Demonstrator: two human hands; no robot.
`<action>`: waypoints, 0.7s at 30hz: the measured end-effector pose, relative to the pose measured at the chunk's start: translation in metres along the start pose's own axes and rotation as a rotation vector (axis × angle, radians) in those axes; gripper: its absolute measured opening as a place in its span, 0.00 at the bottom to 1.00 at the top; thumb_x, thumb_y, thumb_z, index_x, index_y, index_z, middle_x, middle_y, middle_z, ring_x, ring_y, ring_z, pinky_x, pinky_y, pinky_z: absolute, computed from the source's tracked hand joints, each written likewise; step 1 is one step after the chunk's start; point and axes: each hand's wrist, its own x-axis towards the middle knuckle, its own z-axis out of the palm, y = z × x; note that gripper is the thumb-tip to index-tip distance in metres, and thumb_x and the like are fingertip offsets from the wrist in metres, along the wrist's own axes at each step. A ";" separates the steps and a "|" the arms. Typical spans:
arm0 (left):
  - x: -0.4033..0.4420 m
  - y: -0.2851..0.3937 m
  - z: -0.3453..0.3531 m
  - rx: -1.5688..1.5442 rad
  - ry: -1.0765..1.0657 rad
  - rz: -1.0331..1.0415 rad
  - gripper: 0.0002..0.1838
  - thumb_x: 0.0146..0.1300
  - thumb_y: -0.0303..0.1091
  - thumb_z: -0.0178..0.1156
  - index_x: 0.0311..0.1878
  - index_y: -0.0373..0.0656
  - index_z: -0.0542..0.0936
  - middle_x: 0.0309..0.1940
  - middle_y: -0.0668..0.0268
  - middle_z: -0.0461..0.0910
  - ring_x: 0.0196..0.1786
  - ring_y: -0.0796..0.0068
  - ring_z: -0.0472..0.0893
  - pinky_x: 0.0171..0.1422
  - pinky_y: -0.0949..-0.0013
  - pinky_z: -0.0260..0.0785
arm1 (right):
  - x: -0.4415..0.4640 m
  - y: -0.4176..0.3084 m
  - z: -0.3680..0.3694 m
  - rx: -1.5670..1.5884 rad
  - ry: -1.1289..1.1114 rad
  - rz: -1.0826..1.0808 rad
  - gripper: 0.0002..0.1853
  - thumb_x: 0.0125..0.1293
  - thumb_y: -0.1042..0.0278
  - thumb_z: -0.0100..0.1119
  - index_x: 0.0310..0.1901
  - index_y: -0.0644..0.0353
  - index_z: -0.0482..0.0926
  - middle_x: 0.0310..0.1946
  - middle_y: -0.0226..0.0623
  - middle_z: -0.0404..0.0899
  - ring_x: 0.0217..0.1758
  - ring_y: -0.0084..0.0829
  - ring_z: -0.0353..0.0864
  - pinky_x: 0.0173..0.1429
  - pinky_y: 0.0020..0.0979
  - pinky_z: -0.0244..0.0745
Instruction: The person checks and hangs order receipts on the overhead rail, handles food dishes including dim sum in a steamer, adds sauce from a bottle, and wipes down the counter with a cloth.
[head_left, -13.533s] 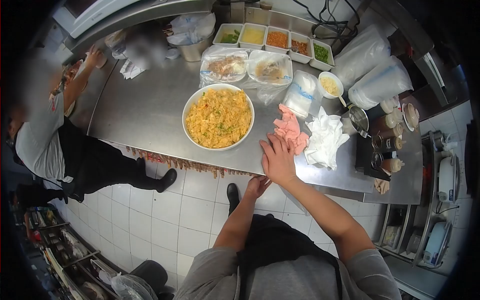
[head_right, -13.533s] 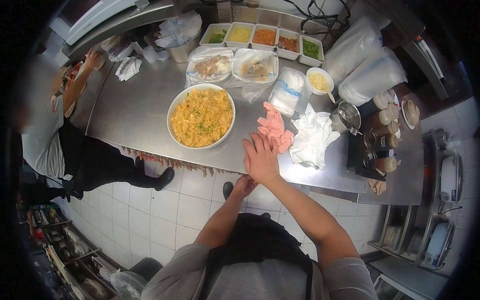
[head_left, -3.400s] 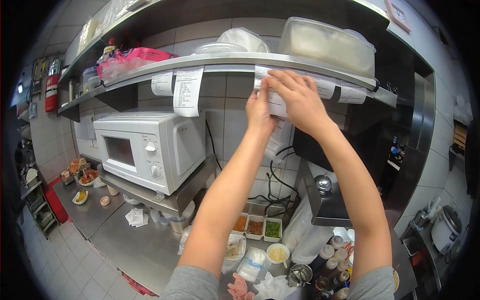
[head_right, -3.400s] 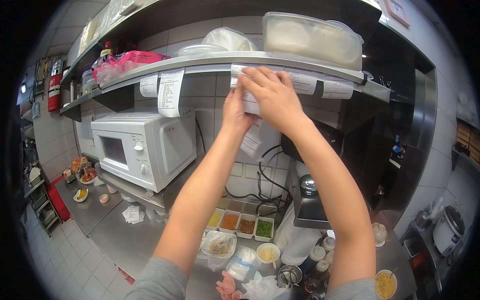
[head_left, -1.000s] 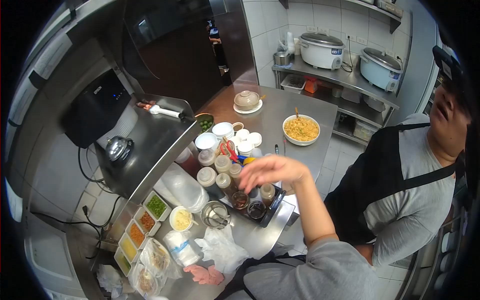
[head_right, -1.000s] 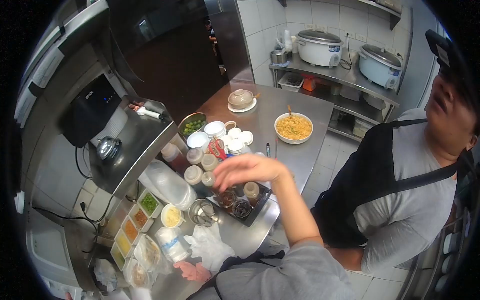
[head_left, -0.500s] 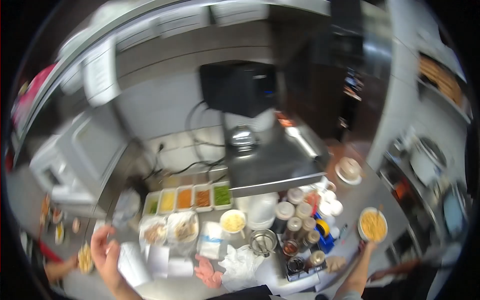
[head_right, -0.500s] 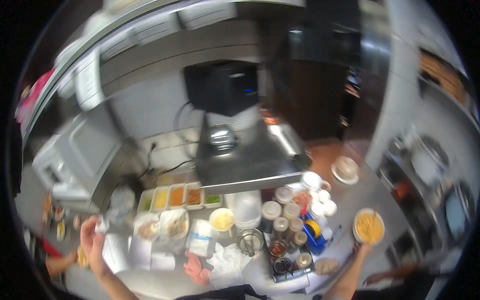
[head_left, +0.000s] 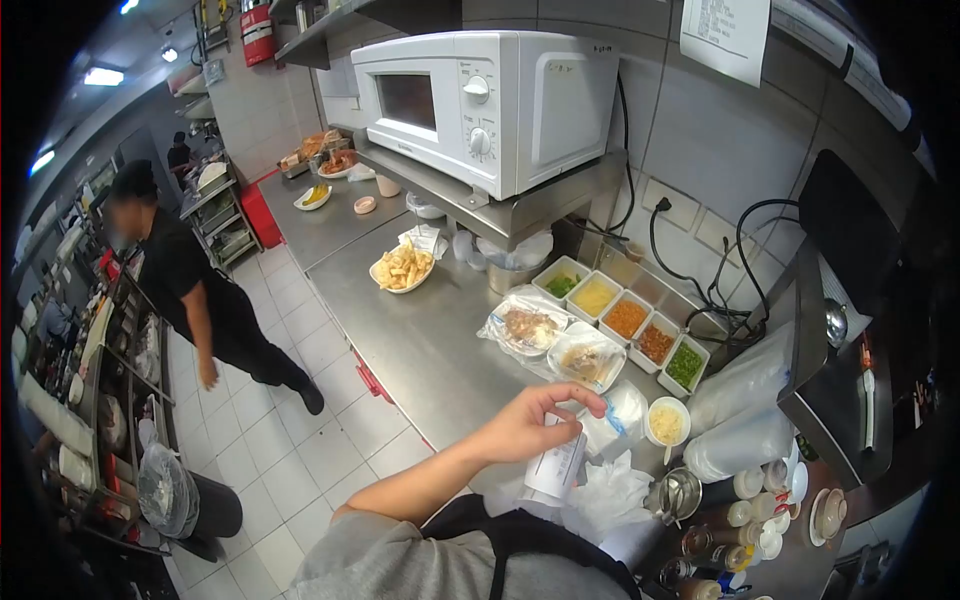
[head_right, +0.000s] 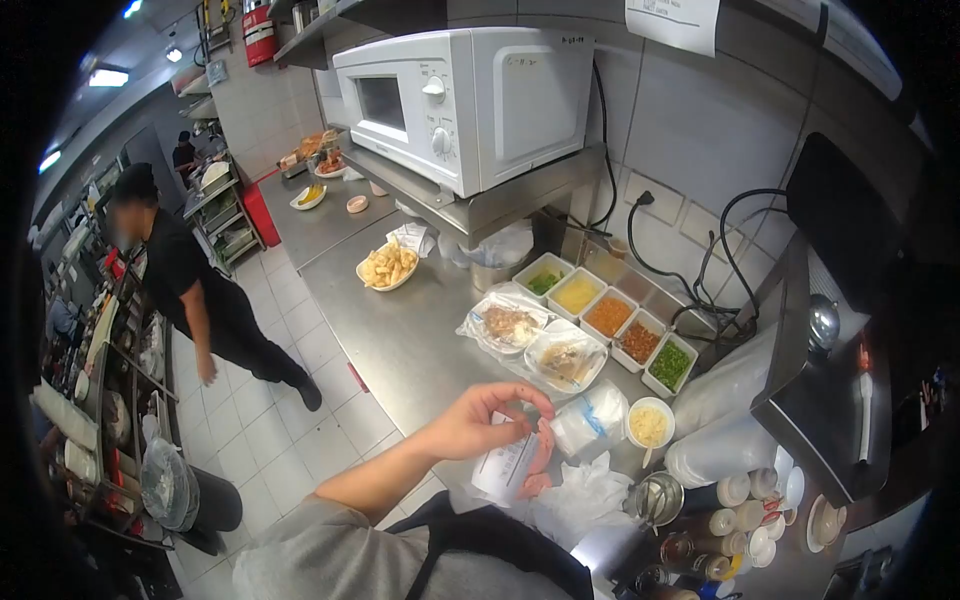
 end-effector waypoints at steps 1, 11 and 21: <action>0.000 -0.001 -0.003 -0.004 0.006 -0.034 0.18 0.55 0.17 0.49 0.51 0.39 0.75 0.49 0.67 0.76 0.49 0.80 0.75 0.53 0.74 0.67 | -0.006 0.000 -0.001 -0.016 0.008 -0.016 0.24 0.63 0.61 0.50 0.58 0.60 0.60 0.46 0.51 0.72 0.40 0.43 0.77 0.40 0.44 0.73; 0.033 -0.116 -0.140 0.132 0.520 -0.103 0.12 0.61 0.26 0.57 0.49 0.36 0.76 0.42 0.62 0.79 0.44 0.74 0.77 0.48 0.73 0.70 | -0.046 0.042 -0.060 -0.061 0.225 -0.117 0.25 0.63 0.64 0.50 0.60 0.61 0.59 0.50 0.52 0.70 0.44 0.43 0.77 0.44 0.45 0.73; 0.024 -0.250 -0.385 -0.814 1.309 -0.059 0.18 0.64 0.34 0.56 0.48 0.28 0.68 0.40 0.55 0.74 0.35 0.63 0.78 0.34 0.70 0.81 | -0.055 0.017 -0.140 0.162 0.341 -0.221 0.31 0.62 0.75 0.48 0.66 0.69 0.50 0.50 0.47 0.69 0.39 0.34 0.73 0.40 0.30 0.72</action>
